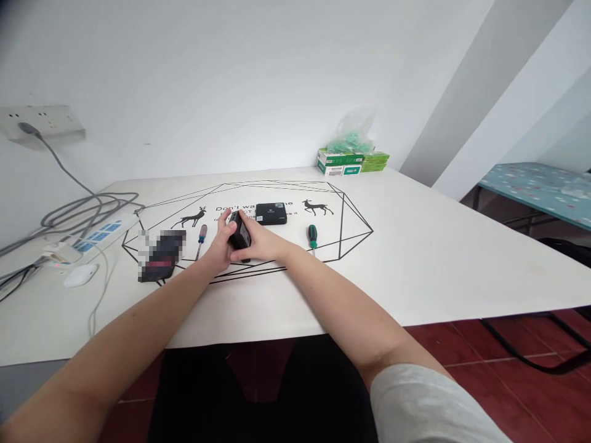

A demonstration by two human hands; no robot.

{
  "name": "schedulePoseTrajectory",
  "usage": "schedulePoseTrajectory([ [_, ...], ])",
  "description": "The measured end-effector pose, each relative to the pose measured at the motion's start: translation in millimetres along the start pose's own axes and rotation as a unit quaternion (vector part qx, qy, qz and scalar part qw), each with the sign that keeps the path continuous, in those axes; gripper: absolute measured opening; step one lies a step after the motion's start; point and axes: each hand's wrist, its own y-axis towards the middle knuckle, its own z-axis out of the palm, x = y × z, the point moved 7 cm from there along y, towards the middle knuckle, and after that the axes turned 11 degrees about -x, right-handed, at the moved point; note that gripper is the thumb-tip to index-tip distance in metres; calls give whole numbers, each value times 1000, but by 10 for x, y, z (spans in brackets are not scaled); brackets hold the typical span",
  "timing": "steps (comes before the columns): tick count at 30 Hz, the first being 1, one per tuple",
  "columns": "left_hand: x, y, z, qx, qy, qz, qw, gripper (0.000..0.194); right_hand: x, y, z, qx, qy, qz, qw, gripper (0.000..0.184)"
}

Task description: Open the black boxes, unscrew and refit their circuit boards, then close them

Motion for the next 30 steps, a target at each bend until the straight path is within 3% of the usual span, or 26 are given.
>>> schedulePoseTrajectory([
  [4, -52, -12, 20, 88, -111, -26, 990, 111, 98, -45, -81, 24, -68, -20, 997, 140],
  [7, -62, -9, 43, 145, -14, -14, 989, 138, 58, -89, -202, 80, -160, -20, 984, 137],
  [10, -50, -8, 43, 169, 126, 16, 977, 150, 19, -118, -260, 120, -231, -19, 965, 129],
  [13, -67, -34, 52, 179, 272, 83, 942, 149, -3, -121, -249, 147, -265, 7, 953, 125],
  [16, -81, -89, 96, 201, 373, 140, 895, 136, -25, -123, -302, 169, -256, 47, 951, 121],
  [18, -79, -110, 109, 209, 404, 156, 877, 125, -68, -129, -452, 163, -236, 86, 954, 107],
  [20, -78, -115, 105, 211, 421, 163, 867, 121, -186, -139, -769, 96, -281, 157, 942, 90],
  [22, -73, -120, 100, 217, 432, 168, 859, 121, -347, -224, -1238, -23, -395, 277, 876, 82],
  [24, -66, -128, 99, 226, 440, 171, 852, 120, -447, -342, -1532, -65, -441, 353, 823, 82],
  [26, -62, -139, 103, 235, 449, 174, 844, 120, -541, -426, -1590, -25, -417, 395, 818, 74],
  [30, -80, -146, 106, 233, 463, 177, 836, 121, -599, -462, -1418, 69, -354, 396, 844, 28],
])
